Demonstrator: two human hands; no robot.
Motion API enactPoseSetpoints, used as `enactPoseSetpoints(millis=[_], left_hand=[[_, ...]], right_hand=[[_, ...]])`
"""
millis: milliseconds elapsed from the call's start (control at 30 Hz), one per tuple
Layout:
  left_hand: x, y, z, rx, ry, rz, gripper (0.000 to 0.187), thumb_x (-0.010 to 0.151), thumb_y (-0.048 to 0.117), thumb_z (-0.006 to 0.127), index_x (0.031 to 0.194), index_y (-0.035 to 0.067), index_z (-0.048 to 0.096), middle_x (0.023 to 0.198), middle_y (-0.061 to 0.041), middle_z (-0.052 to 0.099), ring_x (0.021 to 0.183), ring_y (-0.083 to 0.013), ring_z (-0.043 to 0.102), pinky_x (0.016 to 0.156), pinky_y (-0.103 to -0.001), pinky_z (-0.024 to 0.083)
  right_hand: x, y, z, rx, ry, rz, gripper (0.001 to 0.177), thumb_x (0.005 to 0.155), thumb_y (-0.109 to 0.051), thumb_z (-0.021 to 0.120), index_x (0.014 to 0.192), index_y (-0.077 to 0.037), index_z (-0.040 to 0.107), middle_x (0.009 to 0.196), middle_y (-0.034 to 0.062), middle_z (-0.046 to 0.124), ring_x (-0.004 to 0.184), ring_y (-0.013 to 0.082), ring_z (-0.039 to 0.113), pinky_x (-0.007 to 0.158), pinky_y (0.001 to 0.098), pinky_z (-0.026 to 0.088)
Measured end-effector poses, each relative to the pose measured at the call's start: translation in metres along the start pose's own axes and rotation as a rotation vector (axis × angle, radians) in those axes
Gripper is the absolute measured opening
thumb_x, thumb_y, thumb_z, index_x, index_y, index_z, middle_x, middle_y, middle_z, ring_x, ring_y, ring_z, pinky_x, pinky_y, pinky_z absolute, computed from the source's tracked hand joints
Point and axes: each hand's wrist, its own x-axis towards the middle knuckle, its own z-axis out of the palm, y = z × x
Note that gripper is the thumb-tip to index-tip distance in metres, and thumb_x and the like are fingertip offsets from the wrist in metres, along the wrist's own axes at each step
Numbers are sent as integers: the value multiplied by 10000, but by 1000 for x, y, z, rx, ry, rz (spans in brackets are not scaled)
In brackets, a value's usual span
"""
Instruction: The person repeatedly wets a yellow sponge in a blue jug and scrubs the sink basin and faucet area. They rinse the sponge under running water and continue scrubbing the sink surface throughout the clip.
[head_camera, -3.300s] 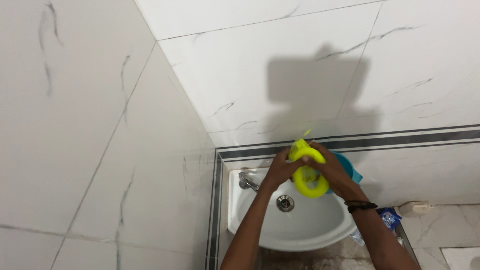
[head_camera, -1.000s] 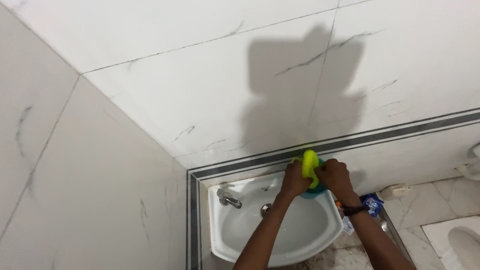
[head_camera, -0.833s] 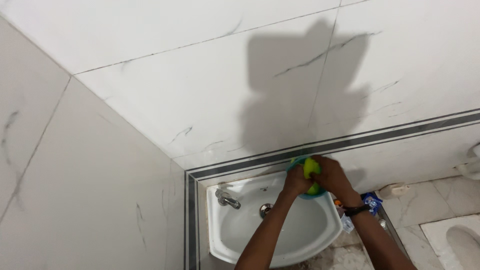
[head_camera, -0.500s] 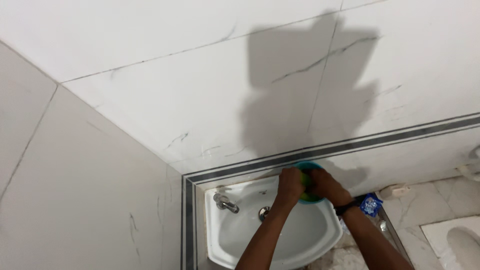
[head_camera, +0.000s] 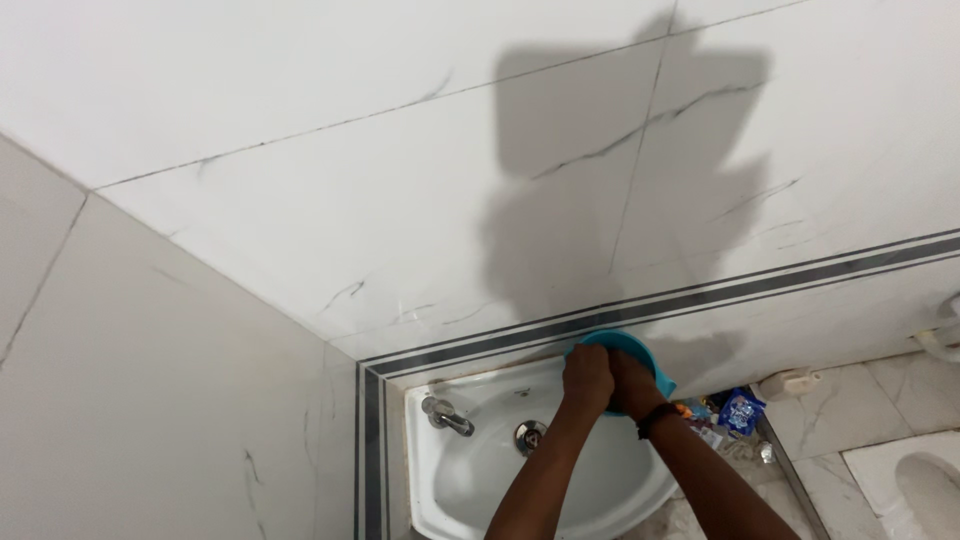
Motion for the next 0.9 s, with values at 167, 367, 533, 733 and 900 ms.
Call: enactPoseSetpoints(millis=[167,367,533,733,900], left_hand=[[66,-32,52,10,-255,-94,303,963,218,635,1020,-66,722,1106,-306,711,1037,-431,702,923,-474,579],[70,-37,55,-258,-299,-223,356,941,186,560,1147,-66,704,1247,-303,667,1138,-411,673,970,-462,557],[40,-28,22,-567,-248,-306,379,933,130,537,1258,-55,598,1331,-287,606,1207,-398,628,1011,-453,531],[13,1,-39,-211,-29,-100,255,824,127,649,864,-110,732,933,-331,729,910,-432,727,862,-447,586],[-16,26,-87,-257,111,-172,221,776,126,770,786,-83,697,863,-284,692,824,-408,728,714,-466,621]], right_hand=[[3,4,21,63,76,36,384,886,-234,750,1228,-96,644,1226,149,710,1095,298,711,968,389,570],[24,1,40,-375,-58,62,167,1003,-259,628,1068,-134,718,1158,83,739,1066,222,733,904,339,595],[19,-2,33,-481,48,-54,151,934,-293,684,1006,-166,718,1100,76,736,1019,237,718,834,351,594],[1,-9,-25,-245,149,-7,175,868,-307,743,866,-133,751,940,102,755,834,252,762,675,376,625],[-32,-34,-85,-311,247,-39,130,884,-230,725,837,-115,763,929,110,747,861,268,757,670,416,627]])
